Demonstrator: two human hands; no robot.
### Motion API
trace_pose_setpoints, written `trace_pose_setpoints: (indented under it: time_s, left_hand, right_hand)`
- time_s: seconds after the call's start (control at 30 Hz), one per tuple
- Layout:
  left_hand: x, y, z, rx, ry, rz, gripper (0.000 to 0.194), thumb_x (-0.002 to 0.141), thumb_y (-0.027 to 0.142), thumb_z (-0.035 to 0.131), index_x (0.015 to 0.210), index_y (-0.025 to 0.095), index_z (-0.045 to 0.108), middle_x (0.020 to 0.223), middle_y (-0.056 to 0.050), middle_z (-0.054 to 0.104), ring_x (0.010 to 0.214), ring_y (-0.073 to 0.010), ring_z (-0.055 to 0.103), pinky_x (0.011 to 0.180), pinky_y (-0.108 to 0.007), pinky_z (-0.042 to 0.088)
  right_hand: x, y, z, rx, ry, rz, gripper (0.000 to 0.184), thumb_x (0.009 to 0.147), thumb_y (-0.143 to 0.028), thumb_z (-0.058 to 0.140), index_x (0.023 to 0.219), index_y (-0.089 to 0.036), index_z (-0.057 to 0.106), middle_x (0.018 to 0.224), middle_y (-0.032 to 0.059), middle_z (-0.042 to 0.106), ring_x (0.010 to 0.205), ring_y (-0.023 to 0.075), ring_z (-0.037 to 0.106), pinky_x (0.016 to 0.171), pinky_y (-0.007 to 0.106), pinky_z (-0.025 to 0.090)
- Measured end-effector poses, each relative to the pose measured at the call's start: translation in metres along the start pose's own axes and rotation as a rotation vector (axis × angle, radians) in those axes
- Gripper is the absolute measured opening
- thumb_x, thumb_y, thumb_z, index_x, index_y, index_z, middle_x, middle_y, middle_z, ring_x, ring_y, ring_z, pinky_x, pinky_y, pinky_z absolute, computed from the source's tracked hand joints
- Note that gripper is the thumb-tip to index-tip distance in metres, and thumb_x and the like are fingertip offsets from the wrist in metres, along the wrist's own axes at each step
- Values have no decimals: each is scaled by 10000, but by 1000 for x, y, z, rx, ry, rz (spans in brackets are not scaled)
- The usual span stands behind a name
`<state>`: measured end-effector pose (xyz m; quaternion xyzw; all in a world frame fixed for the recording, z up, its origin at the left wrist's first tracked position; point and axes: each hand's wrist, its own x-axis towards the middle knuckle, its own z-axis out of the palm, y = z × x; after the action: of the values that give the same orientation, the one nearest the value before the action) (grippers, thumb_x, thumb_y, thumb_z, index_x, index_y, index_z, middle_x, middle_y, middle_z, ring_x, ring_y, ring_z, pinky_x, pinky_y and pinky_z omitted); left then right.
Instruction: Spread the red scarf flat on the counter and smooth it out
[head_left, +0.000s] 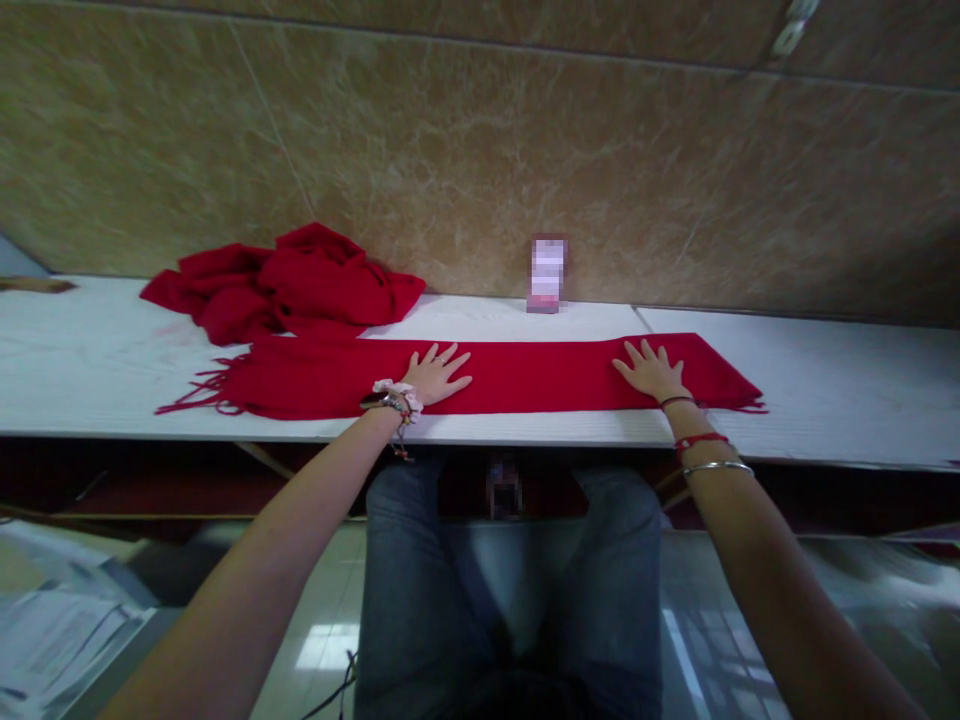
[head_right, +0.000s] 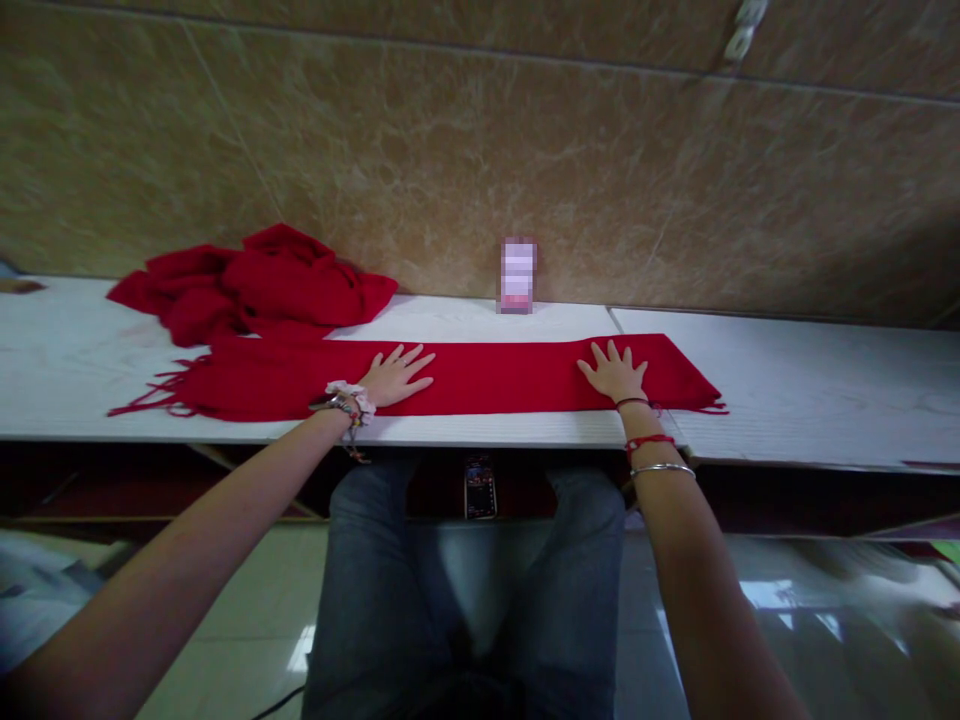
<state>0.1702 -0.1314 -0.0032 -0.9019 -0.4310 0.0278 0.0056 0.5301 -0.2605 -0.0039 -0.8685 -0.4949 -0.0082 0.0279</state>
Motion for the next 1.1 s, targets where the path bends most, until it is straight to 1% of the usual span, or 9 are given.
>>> trace_pose_setpoints:
  time_s: [0.17, 0.27, 0.37, 0.5, 0.6, 0.73, 0.87, 0.97, 1.1]
  left_hand:
    - [6, 3, 1, -27, -6, 8, 604, 835, 580, 205, 1378, 317, 186, 1464, -10, 129, 1314, -333, 102, 1006, -548, 133]
    - [8, 3, -2, -50, -36, 9, 611, 828, 590, 212, 1377, 322, 187, 1466, -8, 115, 1317, -336, 84, 1008, -556, 120]
    - [6, 2, -7, -86, -30, 1, 629, 822, 613, 191, 1376, 315, 193, 1468, -17, 103, 1320, -330, 77, 1003, -570, 125]
    - [-5, -1, -9, -77, 8, -54, 685, 801, 649, 200, 1381, 284, 196, 1468, -34, 97, 1319, -332, 78, 998, -580, 134]
    - [-15, -2, -5, -65, -8, -60, 650, 819, 622, 190, 1378, 290, 202, 1464, -26, 124, 1321, -309, 98, 1010, -560, 135]
    - [-19, -1, -2, -40, 9, -54, 615, 838, 581, 197, 1377, 285, 209, 1460, -23, 143, 1322, -287, 114, 1015, -538, 148]
    - [-15, -1, -5, -55, -17, -60, 625, 827, 592, 212, 1377, 295, 202, 1462, -16, 137, 1323, -295, 104, 1014, -545, 145]
    - [-9, -4, -7, -92, -38, -98, 614, 819, 604, 211, 1360, 316, 250, 1465, -10, 121, 1324, -311, 84, 1007, -558, 151]
    - [-7, -10, -3, -100, 44, -168, 602, 838, 578, 159, 1358, 296, 267, 1468, -21, 98, 1327, -314, 62, 1003, -563, 162]
  right_hand:
    - [-1, 9, -2, 20, -4, 8, 646, 822, -595, 238, 1369, -251, 253, 1450, 92, 192, 1286, 394, 150, 933, 677, 145]
    - [-4, -7, -9, 4, 52, -27, 629, 845, -558, 230, 1357, -196, 284, 1437, 133, 214, 1291, 379, 152, 939, 664, 154]
    - [-14, -55, -17, 18, 162, -228, 604, 875, -498, 216, 1356, -138, 274, 1430, 158, 220, 1297, 322, 183, 982, 582, 194]
    - [-37, -134, -13, 104, 101, -534, 624, 869, -527, 213, 1368, -154, 249, 1440, 123, 213, 1308, 287, 179, 1007, 523, 211]
    - [-51, -167, 0, 126, 38, -620, 616, 866, -541, 208, 1355, -174, 285, 1432, 98, 246, 1305, 267, 198, 1016, 521, 196]
    - [-54, -165, 12, 100, 34, -629, 591, 873, -529, 202, 1341, -189, 320, 1426, 75, 265, 1304, 244, 213, 1030, 498, 183]
    - [-48, -156, 8, 87, -18, -636, 583, 875, -519, 210, 1352, -195, 296, 1438, 72, 236, 1312, 247, 189, 1026, 510, 188]
    - [-48, -170, 0, 111, -38, -621, 611, 866, -534, 217, 1361, -180, 275, 1453, 97, 177, 1322, 275, 138, 1013, 551, 175]
    - [-56, -192, -1, 145, 39, -682, 629, 857, -548, 225, 1370, -184, 250, 1461, 91, 148, 1329, 274, 96, 1021, 558, 138]
